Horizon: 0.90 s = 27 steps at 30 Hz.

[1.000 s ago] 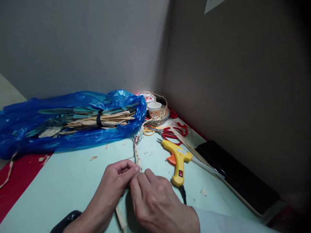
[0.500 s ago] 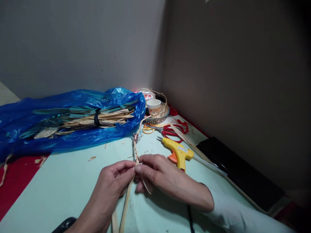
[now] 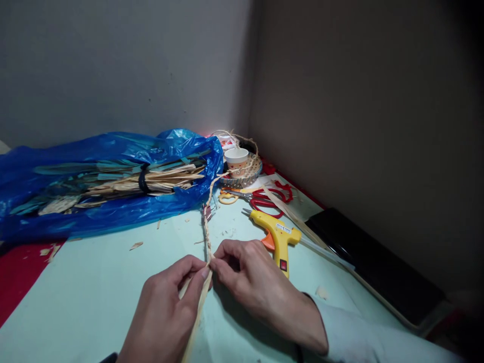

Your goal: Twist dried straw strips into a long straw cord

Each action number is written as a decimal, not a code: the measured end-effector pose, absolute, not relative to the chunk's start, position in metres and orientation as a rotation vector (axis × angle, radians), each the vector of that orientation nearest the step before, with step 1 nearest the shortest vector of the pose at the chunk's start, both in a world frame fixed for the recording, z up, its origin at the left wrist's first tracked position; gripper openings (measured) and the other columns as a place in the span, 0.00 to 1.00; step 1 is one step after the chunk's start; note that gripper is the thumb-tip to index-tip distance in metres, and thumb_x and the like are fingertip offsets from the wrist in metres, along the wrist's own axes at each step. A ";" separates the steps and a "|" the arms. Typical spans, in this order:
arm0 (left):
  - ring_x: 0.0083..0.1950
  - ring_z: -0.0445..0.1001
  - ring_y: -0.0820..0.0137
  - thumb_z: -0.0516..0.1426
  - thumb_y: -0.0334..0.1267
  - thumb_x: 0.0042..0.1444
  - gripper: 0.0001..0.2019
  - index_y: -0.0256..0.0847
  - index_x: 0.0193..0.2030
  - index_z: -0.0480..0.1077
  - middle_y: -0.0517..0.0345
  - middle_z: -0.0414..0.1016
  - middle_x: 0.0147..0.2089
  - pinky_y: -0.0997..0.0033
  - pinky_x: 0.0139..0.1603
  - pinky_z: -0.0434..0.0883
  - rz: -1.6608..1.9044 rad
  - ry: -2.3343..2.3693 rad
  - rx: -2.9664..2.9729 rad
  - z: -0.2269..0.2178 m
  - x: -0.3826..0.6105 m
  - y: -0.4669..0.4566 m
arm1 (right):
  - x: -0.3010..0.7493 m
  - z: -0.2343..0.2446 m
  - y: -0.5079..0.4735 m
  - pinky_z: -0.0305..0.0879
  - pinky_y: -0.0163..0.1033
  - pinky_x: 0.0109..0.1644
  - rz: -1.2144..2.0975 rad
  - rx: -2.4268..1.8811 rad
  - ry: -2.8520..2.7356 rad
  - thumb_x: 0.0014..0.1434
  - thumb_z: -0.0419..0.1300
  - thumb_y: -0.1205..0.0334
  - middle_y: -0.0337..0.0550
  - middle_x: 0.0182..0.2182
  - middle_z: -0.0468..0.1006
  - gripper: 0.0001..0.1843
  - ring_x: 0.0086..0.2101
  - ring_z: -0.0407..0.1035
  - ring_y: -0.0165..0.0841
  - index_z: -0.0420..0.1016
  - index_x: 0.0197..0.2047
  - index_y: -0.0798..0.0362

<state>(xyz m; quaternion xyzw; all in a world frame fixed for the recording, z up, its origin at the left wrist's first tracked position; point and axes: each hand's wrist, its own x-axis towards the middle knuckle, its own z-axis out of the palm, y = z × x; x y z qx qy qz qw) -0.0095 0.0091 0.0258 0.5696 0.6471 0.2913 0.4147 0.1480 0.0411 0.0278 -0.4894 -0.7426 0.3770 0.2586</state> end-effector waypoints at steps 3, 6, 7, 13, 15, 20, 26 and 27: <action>0.29 0.70 0.66 0.53 0.49 0.57 0.14 0.45 0.25 0.67 0.62 0.71 0.23 0.73 0.30 0.64 0.734 1.701 1.533 0.030 -0.010 0.005 | 0.149 0.027 0.039 0.47 0.32 0.27 0.956 -1.323 -2.029 0.61 0.53 0.64 0.35 0.20 0.68 0.11 0.23 0.57 0.25 0.72 0.28 0.55; 0.26 0.68 0.68 0.53 0.46 0.56 0.12 0.45 0.25 0.67 0.63 0.70 0.22 0.73 0.26 0.62 0.791 1.724 1.641 0.035 -0.005 0.001 | 0.149 0.028 0.038 0.46 0.32 0.27 0.963 -1.293 -2.040 0.60 0.53 0.65 0.35 0.21 0.68 0.12 0.23 0.56 0.24 0.71 0.27 0.55; 0.25 0.68 0.68 0.54 0.45 0.56 0.12 0.45 0.24 0.67 0.62 0.70 0.22 0.73 0.27 0.62 0.840 1.719 1.690 0.035 -0.002 -0.001 | 0.150 0.028 0.038 0.47 0.32 0.27 0.974 -1.285 -2.039 0.60 0.53 0.65 0.35 0.21 0.68 0.12 0.23 0.56 0.24 0.71 0.27 0.55; 0.23 0.70 0.68 0.53 0.32 0.56 0.11 0.44 0.26 0.73 0.57 0.72 0.22 0.71 0.28 0.65 1.010 1.606 2.108 0.018 0.011 -0.015 | 0.151 0.029 0.043 0.48 0.31 0.27 1.170 -1.212 -1.942 0.58 0.54 0.66 0.34 0.19 0.65 0.13 0.24 0.54 0.24 0.72 0.24 0.57; 0.28 0.75 0.64 0.52 0.30 0.57 0.12 0.42 0.34 0.77 0.51 0.76 0.27 0.70 0.30 0.68 0.929 1.590 2.311 0.007 0.007 -0.017 | 0.151 0.030 0.046 0.49 0.31 0.27 1.333 -1.167 -1.862 0.57 0.55 0.65 0.34 0.19 0.64 0.12 0.23 0.54 0.24 0.74 0.24 0.57; 0.37 0.79 0.59 0.52 0.28 0.54 0.21 0.39 0.53 0.73 0.43 0.81 0.41 0.71 0.28 0.72 0.612 1.484 2.672 -0.009 -0.009 -0.016 | 0.152 0.031 0.051 0.51 0.30 0.25 1.640 -1.080 -1.674 0.56 0.56 0.65 0.35 0.19 0.67 0.10 0.21 0.56 0.24 0.77 0.28 0.59; 0.34 0.74 0.63 0.55 0.38 0.56 0.08 0.43 0.28 0.72 0.53 0.75 0.30 0.69 0.36 0.70 0.917 1.625 2.101 0.028 -0.009 0.002 | 0.150 0.040 0.050 0.58 0.31 0.30 1.643 -1.113 -1.595 0.55 0.57 0.67 0.38 0.23 0.75 0.09 0.24 0.62 0.25 0.77 0.27 0.58; 0.34 0.73 0.64 0.56 0.41 0.56 0.08 0.43 0.28 0.70 0.55 0.74 0.30 0.69 0.37 0.69 0.977 1.672 1.914 0.033 -0.009 0.008 | 0.151 0.041 0.050 0.60 0.31 0.32 1.639 -1.096 -1.593 0.55 0.57 0.67 0.39 0.24 0.76 0.09 0.25 0.64 0.26 0.78 0.27 0.58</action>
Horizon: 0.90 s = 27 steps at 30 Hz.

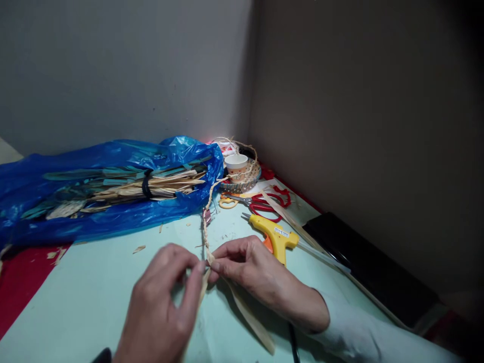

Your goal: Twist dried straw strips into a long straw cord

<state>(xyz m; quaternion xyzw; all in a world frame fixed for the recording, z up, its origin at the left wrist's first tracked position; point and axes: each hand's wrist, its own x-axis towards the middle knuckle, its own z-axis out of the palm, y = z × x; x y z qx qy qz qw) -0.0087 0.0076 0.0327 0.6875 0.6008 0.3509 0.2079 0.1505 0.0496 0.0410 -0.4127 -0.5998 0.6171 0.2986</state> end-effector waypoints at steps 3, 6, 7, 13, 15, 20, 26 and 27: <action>0.33 0.72 0.69 0.57 0.44 0.55 0.09 0.43 0.40 0.69 0.58 0.73 0.32 0.72 0.36 0.68 0.922 1.407 1.275 0.035 -0.009 0.021 | 0.152 0.042 0.050 0.63 0.33 0.38 1.671 -1.002 -1.610 0.57 0.55 0.68 0.39 0.24 0.77 0.11 0.27 0.69 0.28 0.79 0.30 0.58; 0.20 0.57 0.80 0.59 0.44 0.54 0.10 0.39 0.37 0.68 0.64 0.67 0.26 0.81 0.20 0.55 0.813 1.153 0.968 0.028 -0.009 0.026 | 0.153 0.039 0.050 0.64 0.34 0.39 1.656 -0.956 -1.667 0.58 0.53 0.69 0.40 0.26 0.78 0.11 0.30 0.71 0.29 0.78 0.34 0.57; 0.18 0.51 0.83 0.59 0.44 0.53 0.11 0.38 0.34 0.67 0.65 0.65 0.25 0.82 0.18 0.48 0.808 1.148 0.941 0.026 -0.008 0.026 | 0.154 0.037 0.050 0.64 0.34 0.39 1.626 -0.964 -1.706 0.58 0.53 0.68 0.41 0.28 0.78 0.11 0.31 0.71 0.30 0.78 0.34 0.57; 0.14 0.45 0.86 0.59 0.46 0.53 0.13 0.37 0.31 0.67 0.69 0.61 0.19 0.79 0.16 0.39 0.842 1.238 0.876 0.022 -0.003 0.017 | 0.155 0.027 0.045 0.62 0.34 0.39 1.426 -1.109 -1.845 0.61 0.52 0.65 0.40 0.27 0.79 0.08 0.33 0.71 0.30 0.67 0.44 0.55; 0.13 0.44 0.86 0.59 0.47 0.52 0.14 0.37 0.29 0.67 0.70 0.59 0.18 0.79 0.16 0.39 0.861 1.281 0.861 0.020 -0.002 0.015 | 0.155 0.026 0.043 0.60 0.35 0.40 1.380 -1.104 -1.878 0.62 0.51 0.65 0.38 0.27 0.79 0.07 0.34 0.71 0.30 0.63 0.44 0.54; 0.15 0.44 0.86 0.62 0.50 0.47 0.16 0.37 0.29 0.69 0.67 0.63 0.18 0.79 0.17 0.38 0.893 1.363 0.821 0.019 0.001 0.013 | 0.159 0.034 0.041 0.59 0.35 0.41 1.374 -1.121 -1.937 0.62 0.50 0.66 0.38 0.29 0.79 0.04 0.35 0.69 0.31 0.61 0.41 0.52; 0.16 0.43 0.86 0.64 0.51 0.42 0.19 0.37 0.31 0.68 0.69 0.61 0.17 0.80 0.20 0.37 0.939 1.403 0.761 0.022 0.006 0.013 | 0.166 0.050 0.046 0.58 0.35 0.39 1.217 -1.234 -2.120 0.59 0.50 0.67 0.38 0.30 0.78 0.07 0.38 0.66 0.34 0.65 0.41 0.51; 0.16 0.43 0.86 0.64 0.51 0.42 0.19 0.37 0.32 0.68 0.69 0.61 0.17 0.80 0.20 0.37 0.945 1.400 0.764 0.022 0.006 0.013 | 0.167 0.051 0.047 0.57 0.35 0.38 1.199 -1.226 -2.160 0.59 0.51 0.67 0.38 0.30 0.78 0.07 0.37 0.66 0.34 0.65 0.41 0.51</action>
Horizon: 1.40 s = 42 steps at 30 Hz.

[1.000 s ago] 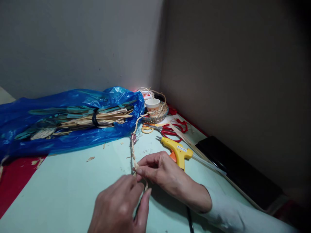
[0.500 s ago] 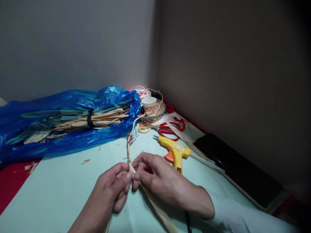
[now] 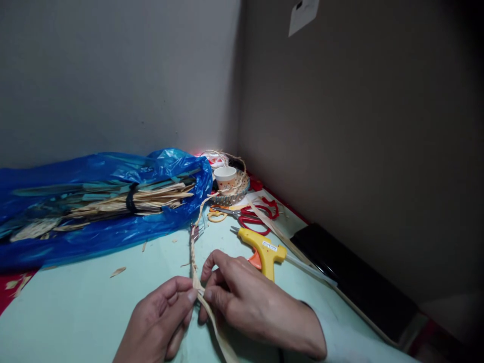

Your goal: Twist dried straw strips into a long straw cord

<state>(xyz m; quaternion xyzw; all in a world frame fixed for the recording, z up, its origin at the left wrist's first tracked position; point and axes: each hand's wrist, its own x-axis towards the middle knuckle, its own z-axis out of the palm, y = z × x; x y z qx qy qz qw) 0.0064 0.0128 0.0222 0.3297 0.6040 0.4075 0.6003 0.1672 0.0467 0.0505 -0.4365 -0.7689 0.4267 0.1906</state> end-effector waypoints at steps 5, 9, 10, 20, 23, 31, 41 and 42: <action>0.16 0.43 0.85 0.64 0.49 0.43 0.18 0.38 0.31 0.67 0.71 0.57 0.16 0.80 0.19 0.38 1.007 1.405 0.803 0.021 0.007 0.011 | 0.168 0.051 0.047 0.56 0.34 0.36 1.024 -1.224 -2.302 0.59 0.53 0.64 0.37 0.28 0.76 0.07 0.32 0.66 0.32 0.68 0.41 0.51; 0.15 0.43 0.86 0.63 0.48 0.44 0.16 0.38 0.29 0.66 0.72 0.56 0.16 0.80 0.18 0.38 1.038 1.406 0.826 0.018 0.008 0.011 | 0.165 0.050 0.046 0.57 0.34 0.36 0.816 -1.147 -2.318 0.60 0.55 0.63 0.40 0.33 0.77 0.08 0.33 0.66 0.30 0.70 0.43 0.52; 0.15 0.43 0.85 0.63 0.48 0.44 0.16 0.38 0.29 0.66 0.72 0.56 0.16 0.80 0.18 0.38 1.044 1.401 0.833 0.017 0.008 0.012 | 0.163 0.049 0.047 0.57 0.34 0.38 0.772 -1.092 -2.334 0.61 0.55 0.64 0.41 0.35 0.77 0.08 0.34 0.67 0.31 0.71 0.44 0.52; 0.16 0.46 0.84 0.62 0.45 0.45 0.13 0.37 0.29 0.68 0.70 0.58 0.17 0.81 0.18 0.41 0.997 1.412 0.871 0.016 0.005 0.014 | 0.169 0.034 0.074 0.59 0.33 0.41 0.582 -0.645 -2.462 0.62 0.55 0.69 0.42 0.34 0.77 0.10 0.36 0.65 0.30 0.77 0.42 0.55; 0.16 0.46 0.85 0.61 0.45 0.46 0.13 0.37 0.28 0.67 0.70 0.59 0.16 0.81 0.17 0.40 0.973 1.417 0.892 0.013 0.004 0.015 | 0.169 0.032 0.076 0.59 0.34 0.39 0.488 -0.562 -2.497 0.64 0.54 0.66 0.43 0.33 0.76 0.10 0.35 0.64 0.31 0.77 0.40 0.56; 0.16 0.46 0.83 0.62 0.49 0.44 0.17 0.38 0.32 0.68 0.70 0.58 0.17 0.80 0.18 0.41 0.917 1.464 0.911 0.017 0.004 0.015 | 0.177 0.048 0.078 0.60 0.34 0.38 0.224 -0.914 -2.298 0.63 0.51 0.68 0.46 0.35 0.76 0.11 0.35 0.67 0.32 0.72 0.44 0.58; 0.17 0.42 0.85 0.64 0.53 0.41 0.20 0.36 0.30 0.70 0.71 0.54 0.17 0.79 0.21 0.37 0.924 1.465 0.825 0.026 0.009 0.013 | 0.234 0.076 0.101 0.50 0.35 0.27 -0.126 -2.083 -2.130 0.63 0.52 0.61 0.49 0.28 0.77 0.13 0.27 0.70 0.34 0.74 0.31 0.55; 0.17 0.42 0.85 0.64 0.53 0.41 0.20 0.36 0.31 0.70 0.71 0.54 0.17 0.79 0.21 0.37 0.926 1.461 0.823 0.025 0.009 0.013 | 0.230 0.071 0.102 0.50 0.36 0.27 -0.142 -2.096 -2.178 0.62 0.52 0.61 0.51 0.29 0.78 0.13 0.29 0.71 0.35 0.74 0.32 0.56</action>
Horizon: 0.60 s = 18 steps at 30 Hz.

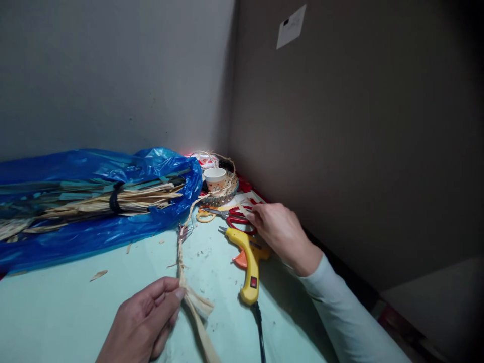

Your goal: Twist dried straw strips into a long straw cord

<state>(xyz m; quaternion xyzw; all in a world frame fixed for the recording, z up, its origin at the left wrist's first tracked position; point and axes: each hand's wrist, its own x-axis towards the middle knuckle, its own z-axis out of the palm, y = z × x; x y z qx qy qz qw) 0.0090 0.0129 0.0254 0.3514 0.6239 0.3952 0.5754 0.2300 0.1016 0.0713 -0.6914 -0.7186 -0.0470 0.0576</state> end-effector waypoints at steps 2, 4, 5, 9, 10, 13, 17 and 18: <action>0.17 0.42 0.85 0.64 0.52 0.41 0.20 0.36 0.31 0.70 0.71 0.55 0.17 0.80 0.21 0.36 0.931 1.447 0.812 0.025 0.009 0.013 | 0.222 0.062 0.103 0.52 0.36 0.27 -0.183 -2.077 -2.256 0.62 0.53 0.63 0.52 0.30 0.78 0.10 0.31 0.72 0.38 0.74 0.33 0.57; 0.16 0.42 0.86 0.64 0.53 0.41 0.20 0.36 0.30 0.70 0.71 0.55 0.17 0.80 0.21 0.36 0.935 1.431 0.799 0.025 0.009 0.013 | 0.216 0.056 0.105 0.56 0.37 0.29 -0.220 -2.057 -2.288 0.62 0.52 0.66 0.53 0.31 0.77 0.09 0.33 0.73 0.40 0.73 0.35 0.57; 0.16 0.42 0.86 0.64 0.53 0.41 0.20 0.36 0.30 0.70 0.71 0.55 0.17 0.80 0.20 0.36 0.937 1.425 0.799 0.025 0.009 0.013 | 0.214 0.053 0.105 0.57 0.38 0.30 -0.233 -2.051 -2.288 0.62 0.52 0.67 0.54 0.32 0.77 0.09 0.34 0.72 0.41 0.73 0.35 0.58; 0.15 0.43 0.87 0.64 0.52 0.42 0.19 0.36 0.29 0.70 0.71 0.56 0.17 0.81 0.19 0.37 0.968 1.407 0.826 0.023 0.008 0.013 | 0.216 0.049 0.109 0.60 0.37 0.33 -0.259 -2.045 -2.250 0.61 0.51 0.71 0.56 0.34 0.76 0.09 0.38 0.71 0.42 0.73 0.37 0.59; 0.15 0.43 0.87 0.64 0.52 0.42 0.19 0.36 0.29 0.69 0.71 0.56 0.17 0.81 0.19 0.37 0.972 1.401 0.828 0.022 0.007 0.013 | 0.217 0.049 0.110 0.59 0.37 0.32 -0.257 -2.044 -2.240 0.60 0.51 0.72 0.55 0.33 0.76 0.09 0.37 0.71 0.41 0.73 0.37 0.59; 0.15 0.41 0.87 0.63 0.52 0.44 0.19 0.36 0.31 0.69 0.71 0.56 0.17 0.80 0.20 0.36 0.979 1.386 0.827 0.020 0.006 0.013 | 0.224 0.055 0.110 0.59 0.37 0.33 -0.269 -2.042 -2.191 0.60 0.50 0.73 0.53 0.33 0.76 0.10 0.36 0.70 0.39 0.73 0.36 0.58; 0.15 0.42 0.86 0.62 0.51 0.47 0.17 0.37 0.30 0.68 0.71 0.57 0.18 0.79 0.19 0.37 1.021 1.352 0.854 0.018 0.006 0.012 | 0.222 0.076 0.096 0.59 0.36 0.38 0.087 -1.634 -2.116 0.63 0.51 0.65 0.46 0.34 0.75 0.09 0.36 0.67 0.34 0.72 0.37 0.57; 0.15 0.42 0.86 0.61 0.50 0.47 0.17 0.37 0.29 0.67 0.71 0.57 0.18 0.79 0.19 0.38 1.028 1.345 0.861 0.018 0.006 0.012 | 0.219 0.082 0.090 0.59 0.35 0.37 0.321 -1.448 -2.152 0.64 0.50 0.63 0.42 0.32 0.74 0.10 0.34 0.67 0.32 0.71 0.36 0.56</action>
